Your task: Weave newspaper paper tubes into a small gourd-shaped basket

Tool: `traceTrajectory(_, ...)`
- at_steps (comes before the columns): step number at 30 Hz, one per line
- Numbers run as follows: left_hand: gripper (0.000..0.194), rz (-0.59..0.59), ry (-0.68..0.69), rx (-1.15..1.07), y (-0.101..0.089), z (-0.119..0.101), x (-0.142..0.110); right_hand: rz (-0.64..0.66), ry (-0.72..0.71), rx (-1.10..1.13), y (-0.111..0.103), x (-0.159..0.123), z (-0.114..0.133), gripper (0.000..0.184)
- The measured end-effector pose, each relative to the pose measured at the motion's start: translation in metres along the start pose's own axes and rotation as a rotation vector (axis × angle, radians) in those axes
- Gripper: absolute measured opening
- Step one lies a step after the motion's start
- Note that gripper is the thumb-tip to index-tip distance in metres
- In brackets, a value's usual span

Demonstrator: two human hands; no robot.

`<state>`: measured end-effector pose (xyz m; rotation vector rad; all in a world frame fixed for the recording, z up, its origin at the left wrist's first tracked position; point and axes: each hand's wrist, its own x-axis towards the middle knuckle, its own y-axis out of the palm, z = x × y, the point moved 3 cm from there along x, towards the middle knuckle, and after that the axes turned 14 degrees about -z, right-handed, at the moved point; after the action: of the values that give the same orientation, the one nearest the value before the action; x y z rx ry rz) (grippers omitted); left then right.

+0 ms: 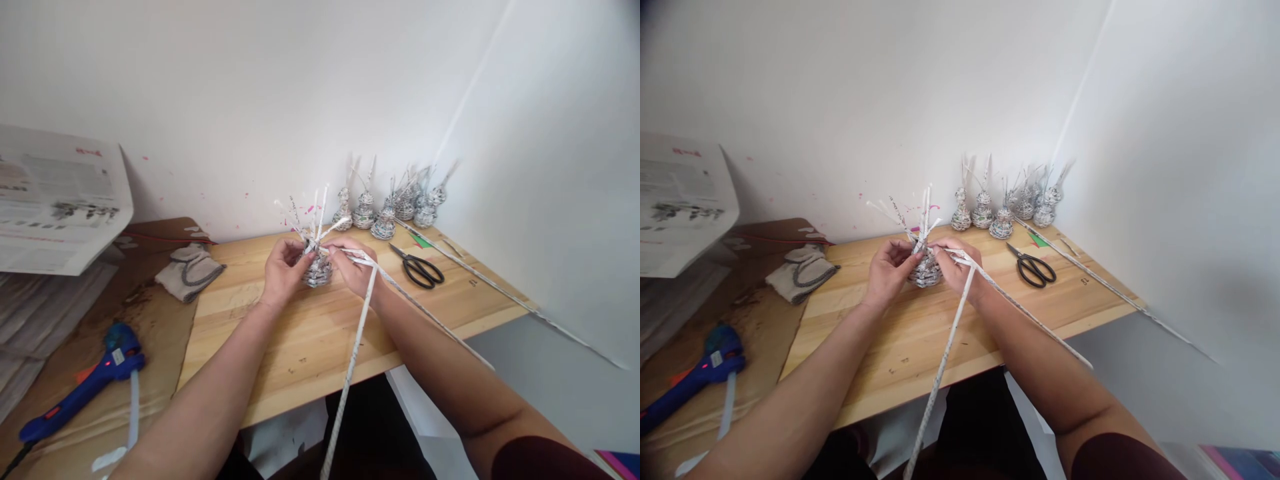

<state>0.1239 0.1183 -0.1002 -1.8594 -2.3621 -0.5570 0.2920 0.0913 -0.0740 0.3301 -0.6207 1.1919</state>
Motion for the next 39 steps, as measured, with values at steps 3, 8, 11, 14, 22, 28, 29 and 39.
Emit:
traceTrajectory(3,0.041,0.037,0.050,0.003,0.001,-0.001,0.000,0.039,0.151,0.075,0.002,0.000,-0.004,0.029)
traceTrajectory(8,0.037,0.068,0.053,0.030,0.000,0.002,0.002,0.074,0.287,0.179,0.005,0.001,-0.010,0.047)
traceTrajectory(11,0.037,0.076,0.031,0.073,-0.001,0.001,0.003,0.059,0.276,0.146,0.003,0.002,-0.010,0.049)
traceTrajectory(14,0.035,0.055,0.043,0.145,-0.004,-0.002,0.004,0.063,0.201,0.076,0.002,0.000,-0.004,0.038)
traceTrajectory(22,0.029,0.103,0.135,0.237,-0.007,-0.004,0.006,0.114,0.077,-0.086,0.008,-0.006,-0.004,0.021)
traceTrajectory(28,0.027,0.129,0.183,0.310,-0.008,0.000,0.007,0.112,-0.078,0.024,0.000,0.004,-0.002,0.026)
traceTrajectory(29,0.027,0.141,0.187,0.315,-0.008,0.001,0.006,0.111,-0.073,0.065,-0.002,0.006,-0.001,0.025)
traceTrajectory(39,0.025,0.244,0.220,0.314,-0.003,0.002,0.001,0.153,0.523,0.496,-0.004,0.020,-0.019,0.020)
